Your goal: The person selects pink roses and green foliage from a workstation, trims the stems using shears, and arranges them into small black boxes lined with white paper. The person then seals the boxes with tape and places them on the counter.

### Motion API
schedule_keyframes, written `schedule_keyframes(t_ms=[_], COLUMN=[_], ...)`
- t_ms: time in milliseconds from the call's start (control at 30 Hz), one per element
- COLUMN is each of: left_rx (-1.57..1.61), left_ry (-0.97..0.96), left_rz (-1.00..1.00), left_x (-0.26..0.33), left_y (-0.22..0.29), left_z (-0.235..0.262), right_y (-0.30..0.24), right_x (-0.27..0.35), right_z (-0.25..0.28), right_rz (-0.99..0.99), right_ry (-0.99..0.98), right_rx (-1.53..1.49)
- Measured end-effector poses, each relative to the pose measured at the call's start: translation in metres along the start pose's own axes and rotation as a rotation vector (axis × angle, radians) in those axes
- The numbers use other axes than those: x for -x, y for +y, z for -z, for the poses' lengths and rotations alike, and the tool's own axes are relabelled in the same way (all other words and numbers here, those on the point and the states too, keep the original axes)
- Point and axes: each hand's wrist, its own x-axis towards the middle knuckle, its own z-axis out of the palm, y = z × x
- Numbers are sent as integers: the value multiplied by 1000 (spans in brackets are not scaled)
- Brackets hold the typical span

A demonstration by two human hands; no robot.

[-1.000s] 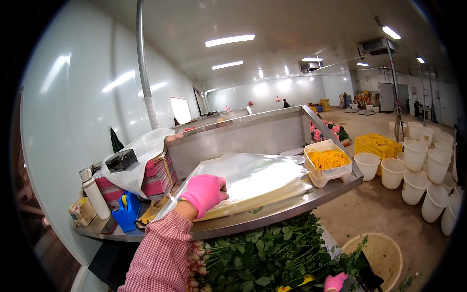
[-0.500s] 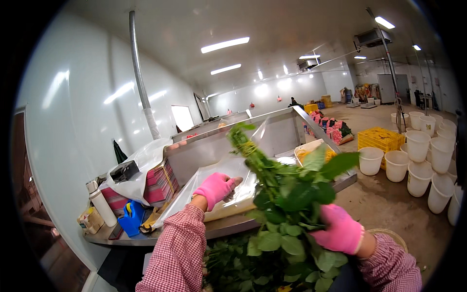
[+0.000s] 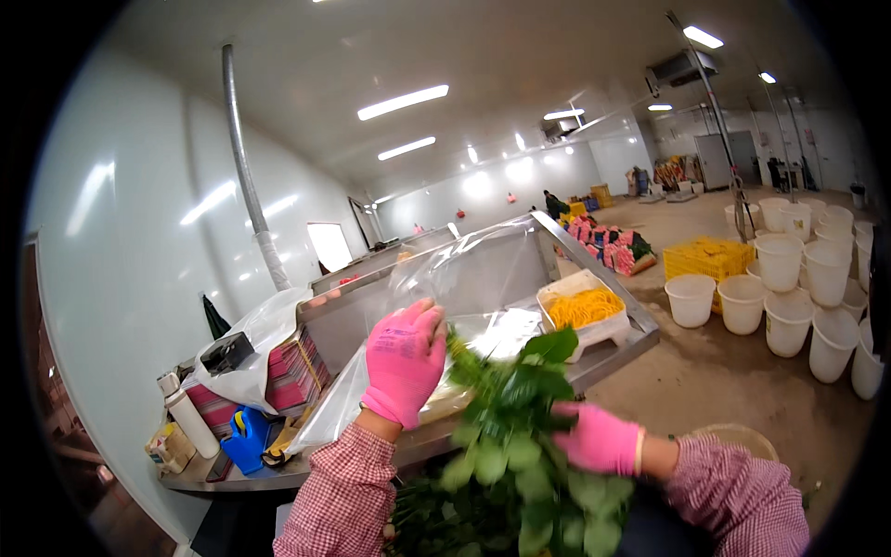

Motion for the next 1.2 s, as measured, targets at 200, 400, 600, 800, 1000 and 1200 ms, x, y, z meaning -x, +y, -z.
schedule_keyframes(t_ms=[200, 400, 600, 800, 1000, 1200], left_rx=[110, 219, 545, 911, 1345, 1265], left_ry=[-19, -127, -225, -265, -132, -356], left_rz=[-146, -232, -393, -425, -374, -279], left_x=[-12, -8, 17, 41, 77, 124], left_y=[41, 99, 155, 233, 359, 405], left_z=[5, 20, 25, 26, 20, -8], right_y=[16, -6, 20, 49, 64, 96], right_x=[7, 48, 85, 129, 219, 403], right_z=[-9, 0, 35, 35, 61, 132], right_rz=[492, 79, 86, -102, -209, -530], right_ry=[287, 315, 322, 517, 938, 1281], right_rx=[145, 181, -152, -104, 200, 233])
